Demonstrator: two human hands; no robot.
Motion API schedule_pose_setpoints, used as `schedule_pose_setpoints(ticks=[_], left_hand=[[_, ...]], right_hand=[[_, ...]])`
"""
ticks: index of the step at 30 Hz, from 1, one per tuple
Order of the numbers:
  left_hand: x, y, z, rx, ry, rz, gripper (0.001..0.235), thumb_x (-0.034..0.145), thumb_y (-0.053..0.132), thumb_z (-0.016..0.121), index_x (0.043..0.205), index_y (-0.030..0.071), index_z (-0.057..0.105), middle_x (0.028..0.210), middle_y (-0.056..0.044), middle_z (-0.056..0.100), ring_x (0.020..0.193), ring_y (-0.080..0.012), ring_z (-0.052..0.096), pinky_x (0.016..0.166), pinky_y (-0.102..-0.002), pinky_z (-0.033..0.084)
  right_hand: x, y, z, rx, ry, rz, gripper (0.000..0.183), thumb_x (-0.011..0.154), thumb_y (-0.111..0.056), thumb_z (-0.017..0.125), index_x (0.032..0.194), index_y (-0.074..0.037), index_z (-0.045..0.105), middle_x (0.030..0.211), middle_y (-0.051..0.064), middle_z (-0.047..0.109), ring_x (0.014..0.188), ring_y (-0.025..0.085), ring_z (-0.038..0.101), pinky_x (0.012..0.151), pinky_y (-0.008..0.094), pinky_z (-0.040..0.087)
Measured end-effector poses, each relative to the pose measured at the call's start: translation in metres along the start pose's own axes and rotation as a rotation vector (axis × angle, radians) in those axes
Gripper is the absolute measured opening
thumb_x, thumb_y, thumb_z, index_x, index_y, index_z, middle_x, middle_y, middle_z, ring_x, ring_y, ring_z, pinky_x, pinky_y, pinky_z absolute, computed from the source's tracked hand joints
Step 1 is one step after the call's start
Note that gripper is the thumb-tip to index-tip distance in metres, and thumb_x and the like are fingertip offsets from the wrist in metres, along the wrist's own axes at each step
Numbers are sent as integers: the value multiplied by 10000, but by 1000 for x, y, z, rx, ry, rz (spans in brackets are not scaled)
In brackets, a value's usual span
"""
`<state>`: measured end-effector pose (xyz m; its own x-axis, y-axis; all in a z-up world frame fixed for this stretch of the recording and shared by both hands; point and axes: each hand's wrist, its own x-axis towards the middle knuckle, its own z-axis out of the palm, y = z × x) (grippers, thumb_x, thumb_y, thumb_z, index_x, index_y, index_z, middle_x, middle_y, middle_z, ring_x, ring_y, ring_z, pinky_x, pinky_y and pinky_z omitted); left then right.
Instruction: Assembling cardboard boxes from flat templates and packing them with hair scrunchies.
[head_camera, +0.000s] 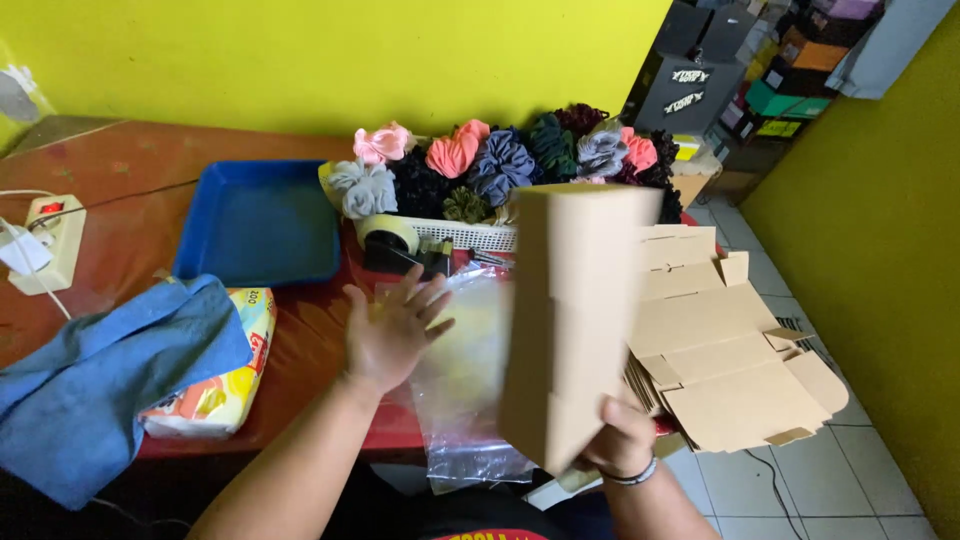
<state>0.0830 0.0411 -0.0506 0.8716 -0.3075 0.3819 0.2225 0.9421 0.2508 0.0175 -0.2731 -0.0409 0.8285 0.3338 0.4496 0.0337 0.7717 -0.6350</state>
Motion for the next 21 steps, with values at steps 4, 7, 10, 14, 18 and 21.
schedule_pose_setpoints(ticks=[4,7,10,14,18,21], left_hand=[[4,-17,51,-167,-26,-35,1052,963,870,150,1486,30,508,1539,-257,470,1417,-427,462,1175,-568,353],[6,-26,90,173,518,-185,1151,707,849,238,1575,110,399,1577,-209,464,1458,-404,421,1179,-555,317],[13,-6,28,-557,293,-142,895,740,196,862,1533,129,454,1561,-155,481,1466,-303,403,1193,-352,370],[34,-2,20,-32,-193,-93,1057,914,838,333,1668,149,61,1731,-126,8,1592,-350,7,1266,-506,110],[32,0,51,15,-220,-73,1137,834,880,180,1661,116,23,1727,-159,-22,1585,-350,-44,1248,-516,-6],[23,2,71,56,-229,-77,1207,774,913,65,1656,91,-5,1724,-183,-45,1580,-350,-82,1235,-522,-94]], right_hand=[[1,14,-2,-4,67,15,502,820,-101,685,1243,159,609,1190,310,704,1116,465,660,1025,572,476],[16,21,20,-144,62,378,567,876,-293,743,1269,95,614,1180,223,738,1030,346,727,828,404,575],[11,11,1,-104,34,201,686,862,-199,755,1389,146,483,1314,270,658,1142,380,669,954,484,552],[9,26,0,-114,5,299,612,840,-219,781,1318,105,577,1250,231,703,1088,342,690,891,433,550],[7,5,3,-5,-4,188,752,837,-198,765,1428,137,442,1313,277,650,1144,388,668,963,477,530],[-2,2,-42,185,37,465,557,933,-91,688,1444,-49,471,1306,169,630,1135,334,651,951,459,565]])
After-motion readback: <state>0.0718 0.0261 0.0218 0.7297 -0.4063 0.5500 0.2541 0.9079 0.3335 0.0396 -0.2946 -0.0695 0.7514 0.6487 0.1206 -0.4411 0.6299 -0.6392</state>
